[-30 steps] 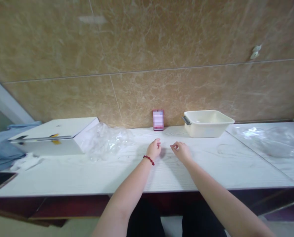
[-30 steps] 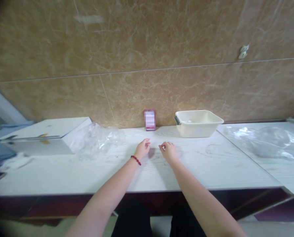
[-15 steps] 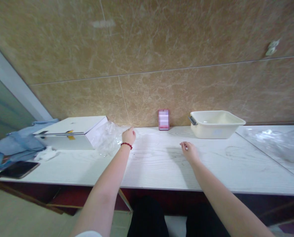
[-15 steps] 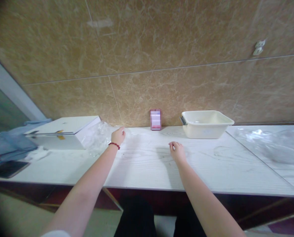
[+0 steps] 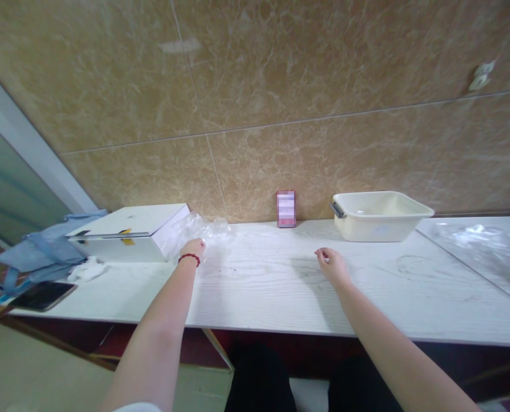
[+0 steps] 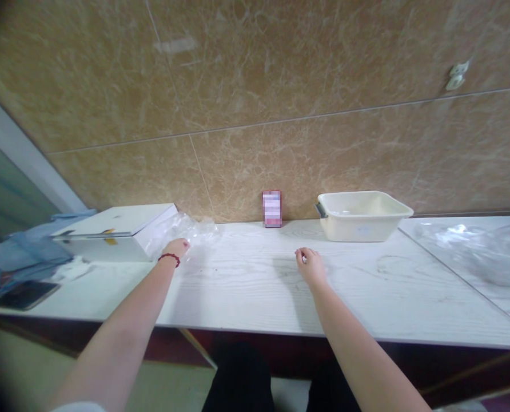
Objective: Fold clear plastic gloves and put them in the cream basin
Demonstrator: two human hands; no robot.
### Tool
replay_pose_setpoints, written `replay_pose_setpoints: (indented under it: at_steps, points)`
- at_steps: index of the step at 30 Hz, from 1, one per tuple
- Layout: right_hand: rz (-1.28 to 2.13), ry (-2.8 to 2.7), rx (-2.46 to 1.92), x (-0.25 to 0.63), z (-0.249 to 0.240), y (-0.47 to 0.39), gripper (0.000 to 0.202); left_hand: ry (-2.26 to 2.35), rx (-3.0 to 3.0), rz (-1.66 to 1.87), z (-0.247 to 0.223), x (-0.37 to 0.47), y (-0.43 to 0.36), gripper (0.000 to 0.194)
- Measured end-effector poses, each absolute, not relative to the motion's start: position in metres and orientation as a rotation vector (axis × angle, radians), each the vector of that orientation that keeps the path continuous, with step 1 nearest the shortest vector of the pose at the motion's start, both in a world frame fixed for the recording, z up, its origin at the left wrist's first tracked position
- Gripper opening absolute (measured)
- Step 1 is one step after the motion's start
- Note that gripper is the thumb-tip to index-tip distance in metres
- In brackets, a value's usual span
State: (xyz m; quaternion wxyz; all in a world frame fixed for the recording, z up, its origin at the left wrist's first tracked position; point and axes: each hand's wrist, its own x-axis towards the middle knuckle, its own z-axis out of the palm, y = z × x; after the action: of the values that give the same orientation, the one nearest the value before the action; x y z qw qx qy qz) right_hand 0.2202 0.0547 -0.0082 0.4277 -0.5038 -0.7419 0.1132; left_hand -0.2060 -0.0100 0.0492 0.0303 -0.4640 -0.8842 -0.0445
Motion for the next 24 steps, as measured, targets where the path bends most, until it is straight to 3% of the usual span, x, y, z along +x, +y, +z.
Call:
replay_pose_setpoints:
  at_steps: [13, 18, 24]
  points:
    - [0.255, -1.847, -1.268, 0.22, -0.008, 0.053, 0.027, -2.551, -1.366, -0.373, 0.153, -0.242, -0.02, 0.033]
    - [0.267, -1.863, -1.242, 0.218, -0.009, 0.053, 0.027, -2.416, -1.604, -0.631, 0.16, -0.197, -0.02, 0.026]
    - [0.443, -1.854, -1.137, 0.205, 0.011, 0.041, 0.024, -1.905, -2.064, -0.614, 0.143, -0.11, -0.034, 0.02]
